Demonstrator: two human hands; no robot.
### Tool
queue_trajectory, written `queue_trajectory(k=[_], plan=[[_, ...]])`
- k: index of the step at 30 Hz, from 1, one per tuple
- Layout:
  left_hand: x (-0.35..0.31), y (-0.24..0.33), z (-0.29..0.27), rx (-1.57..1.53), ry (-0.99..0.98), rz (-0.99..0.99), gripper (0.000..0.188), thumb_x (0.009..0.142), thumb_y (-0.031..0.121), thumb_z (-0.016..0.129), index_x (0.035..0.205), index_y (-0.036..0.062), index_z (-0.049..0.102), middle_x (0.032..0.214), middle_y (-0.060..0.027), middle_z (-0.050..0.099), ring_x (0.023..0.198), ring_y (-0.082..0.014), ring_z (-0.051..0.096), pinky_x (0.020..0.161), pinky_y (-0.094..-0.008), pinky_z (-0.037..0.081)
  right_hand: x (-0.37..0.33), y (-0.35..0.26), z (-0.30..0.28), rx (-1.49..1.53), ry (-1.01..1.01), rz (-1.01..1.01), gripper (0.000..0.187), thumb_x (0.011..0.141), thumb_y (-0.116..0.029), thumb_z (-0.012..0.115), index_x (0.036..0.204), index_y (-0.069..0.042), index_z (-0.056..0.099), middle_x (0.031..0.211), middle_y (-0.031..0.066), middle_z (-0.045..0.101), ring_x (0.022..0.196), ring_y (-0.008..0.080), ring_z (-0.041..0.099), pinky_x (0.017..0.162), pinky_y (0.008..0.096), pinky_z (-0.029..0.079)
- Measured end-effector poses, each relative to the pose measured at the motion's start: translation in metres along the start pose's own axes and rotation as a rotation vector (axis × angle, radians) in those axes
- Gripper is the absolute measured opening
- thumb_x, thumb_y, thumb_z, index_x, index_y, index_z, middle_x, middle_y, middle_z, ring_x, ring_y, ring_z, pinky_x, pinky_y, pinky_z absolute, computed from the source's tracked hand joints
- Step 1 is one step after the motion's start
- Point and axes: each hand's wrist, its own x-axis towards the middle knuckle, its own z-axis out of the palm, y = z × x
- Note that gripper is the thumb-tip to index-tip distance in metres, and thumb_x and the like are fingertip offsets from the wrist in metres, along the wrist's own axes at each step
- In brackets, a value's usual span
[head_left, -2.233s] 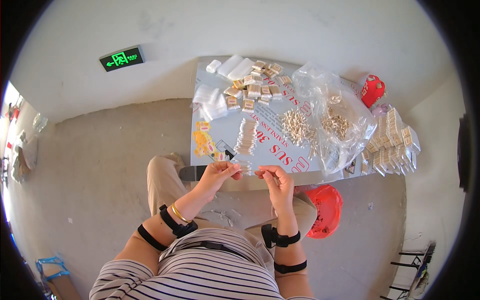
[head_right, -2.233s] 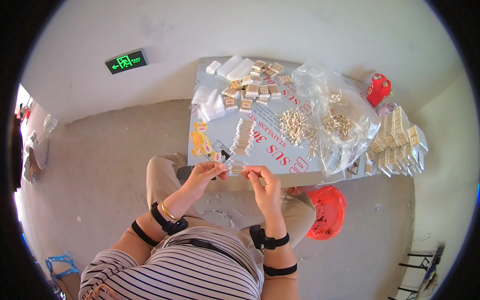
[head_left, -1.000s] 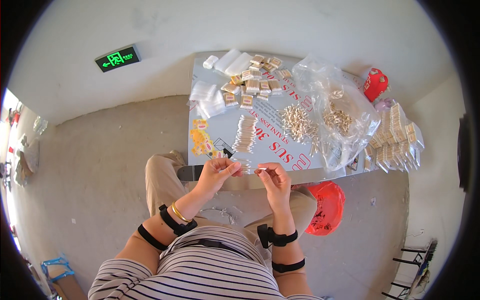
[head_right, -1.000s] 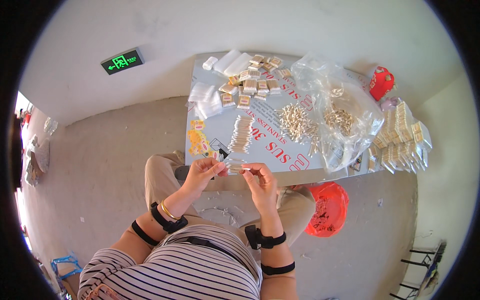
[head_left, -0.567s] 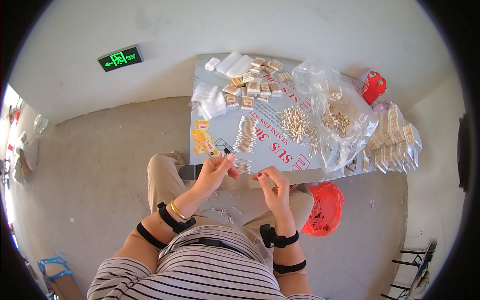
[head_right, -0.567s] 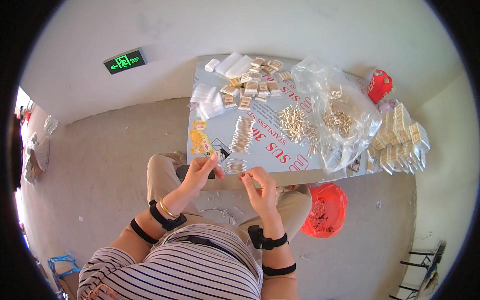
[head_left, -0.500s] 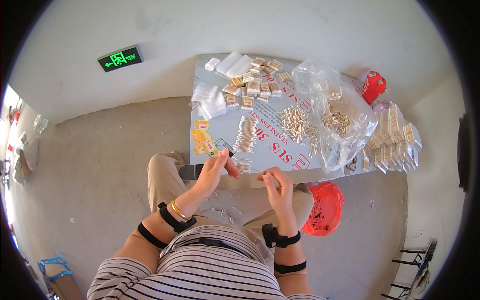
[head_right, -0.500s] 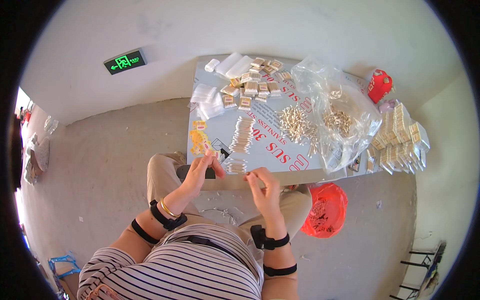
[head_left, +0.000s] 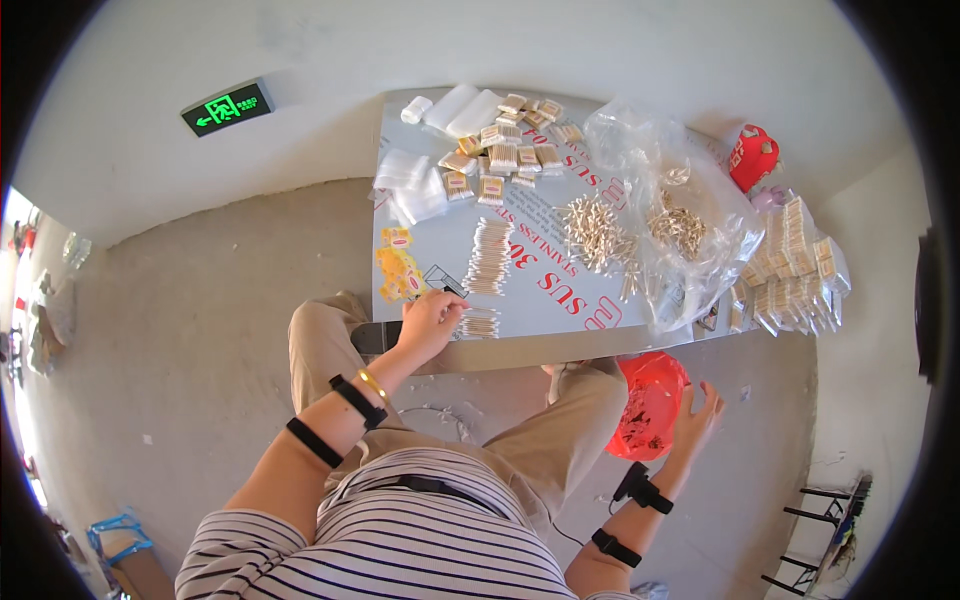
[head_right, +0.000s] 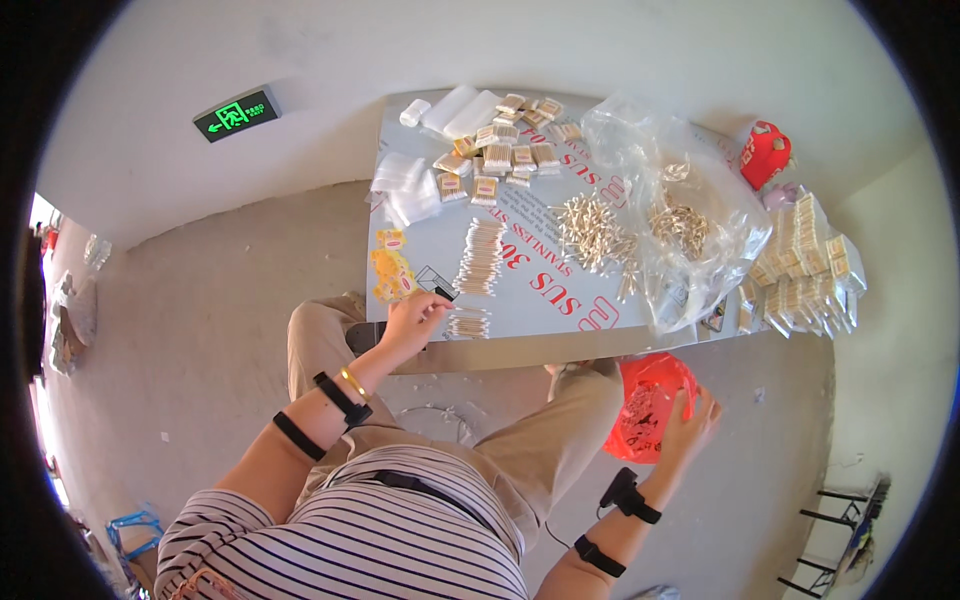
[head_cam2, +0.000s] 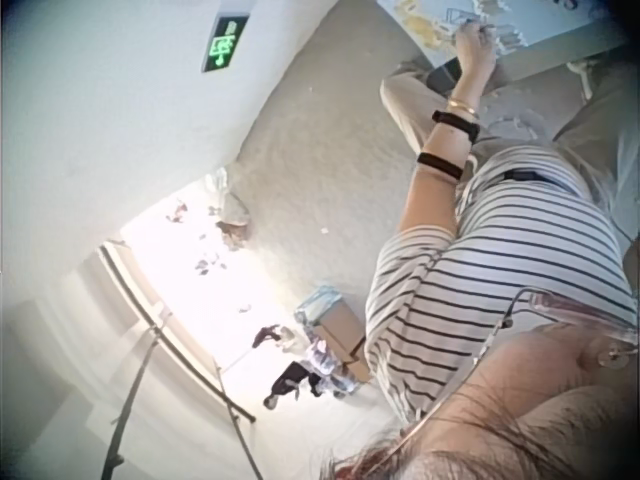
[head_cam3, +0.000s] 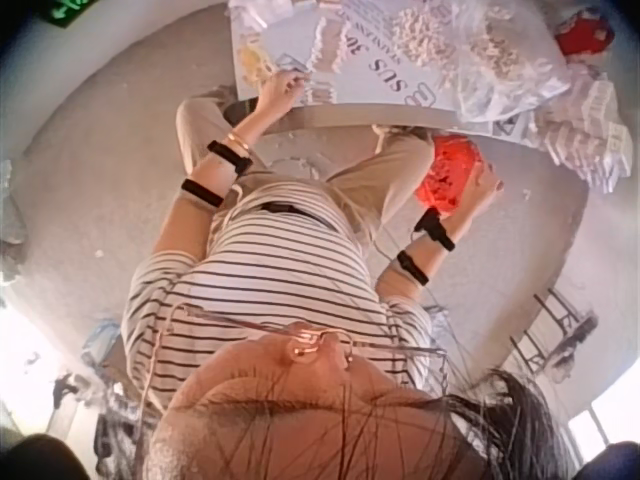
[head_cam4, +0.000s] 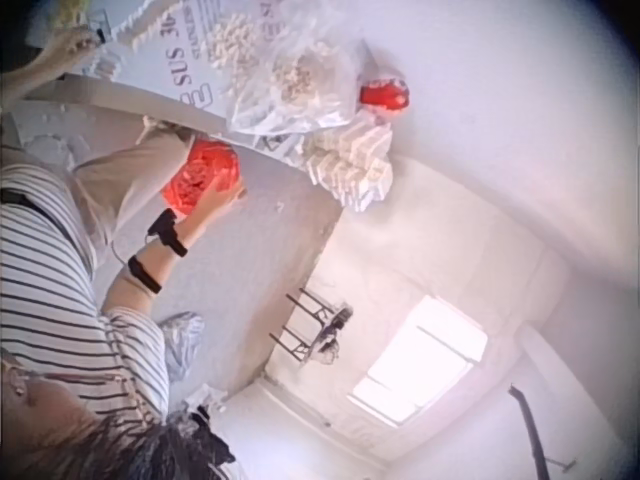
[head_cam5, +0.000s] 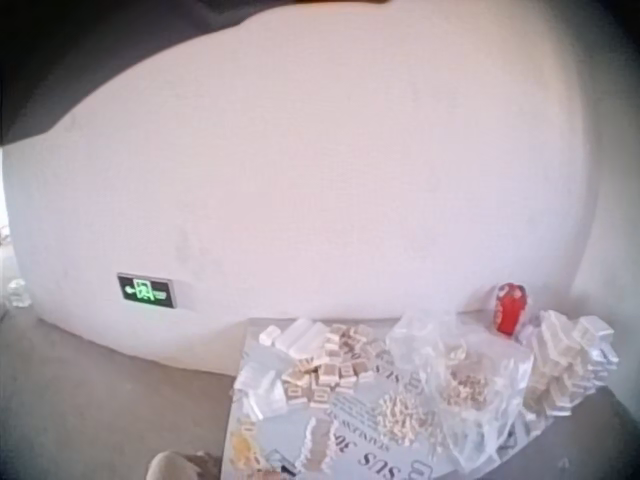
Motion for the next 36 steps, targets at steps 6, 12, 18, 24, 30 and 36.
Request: queue_trajectory(k=[6,12,18,24,30,36], plan=[[0.038,-0.017,0.046,0.373,-0.009,0.192,0.021,0.087,0.011,0.060,0.103,0.0196,0.072,0.103,-0.0036,0.057,0.107,-0.0238,0.053,0.095,-0.0432,0.035,-0.021,-0.080,0.070,0.500,-0.299,-0.070,0.016,0.091,-0.013,0.065,0.105,-0.006,0.066,0.103,0.0108,0.063,0.101,0.0281,0.058,0.086,0.0386,0.047],[0.055,-0.027,0.057,0.466,-0.065,0.185,0.025,0.085,0.008,0.061,0.104,0.0201,0.071,0.103,-0.0048,0.054,0.106,-0.0242,0.052,0.097,-0.0432,0.035,-0.022,-0.146,0.091,0.687,-0.512,0.053,0.012,0.090,-0.011,0.065,0.102,-0.007,0.068,0.099,0.0081,0.062,0.096,0.0247,0.059,0.069,0.0332,0.047],[0.058,-0.029,0.061,0.449,-0.048,0.223,0.024,0.084,0.008,0.061,0.103,0.0188,0.071,0.103,-0.0063,0.054,0.105,-0.0257,0.051,0.096,-0.0435,0.035,-0.024,-0.145,0.113,0.683,-0.552,0.046,0.012,0.091,-0.011,0.064,0.101,-0.005,0.068,0.098,0.0087,0.062,0.095,0.0254,0.059,0.071,0.0338,0.047],[0.059,-0.029,0.063,0.428,-0.012,0.253,0.016,0.083,0.008,0.062,0.095,0.0165,0.069,0.100,-0.0058,0.053,0.102,-0.0247,0.051,0.095,-0.0435,0.036,-0.030,-0.148,0.128,0.707,-0.595,0.032,0.013,0.089,-0.009,0.064,0.100,-0.003,0.067,0.101,0.0120,0.064,0.099,0.0296,0.059,0.088,0.0379,0.046],[0.049,-0.035,0.059,0.392,-0.073,0.215,0.011,0.085,0.009,0.061,0.091,0.0162,0.067,0.101,-0.0055,0.053,0.103,-0.0256,0.051,0.095,-0.0450,0.035,-0.043,-0.167,0.141,0.750,-0.644,0.021,0.015,0.089,-0.008,0.064,0.103,-0.002,0.066,0.104,0.0132,0.064,0.102,0.0314,0.059,0.090,0.0400,0.046],[0.035,-0.039,0.047,0.368,-0.008,0.284,0.017,0.084,0.011,0.063,0.100,0.0154,0.065,0.114,-0.0066,0.054,0.114,-0.0278,0.049,0.103,-0.0489,0.033,-0.072,-0.189,0.174,0.785,-0.599,-0.207,0.035,0.088,-0.009,0.064,0.122,-0.003,0.059,0.124,0.0160,0.059,0.117,0.0349,0.054,0.100,0.0441,0.043]])
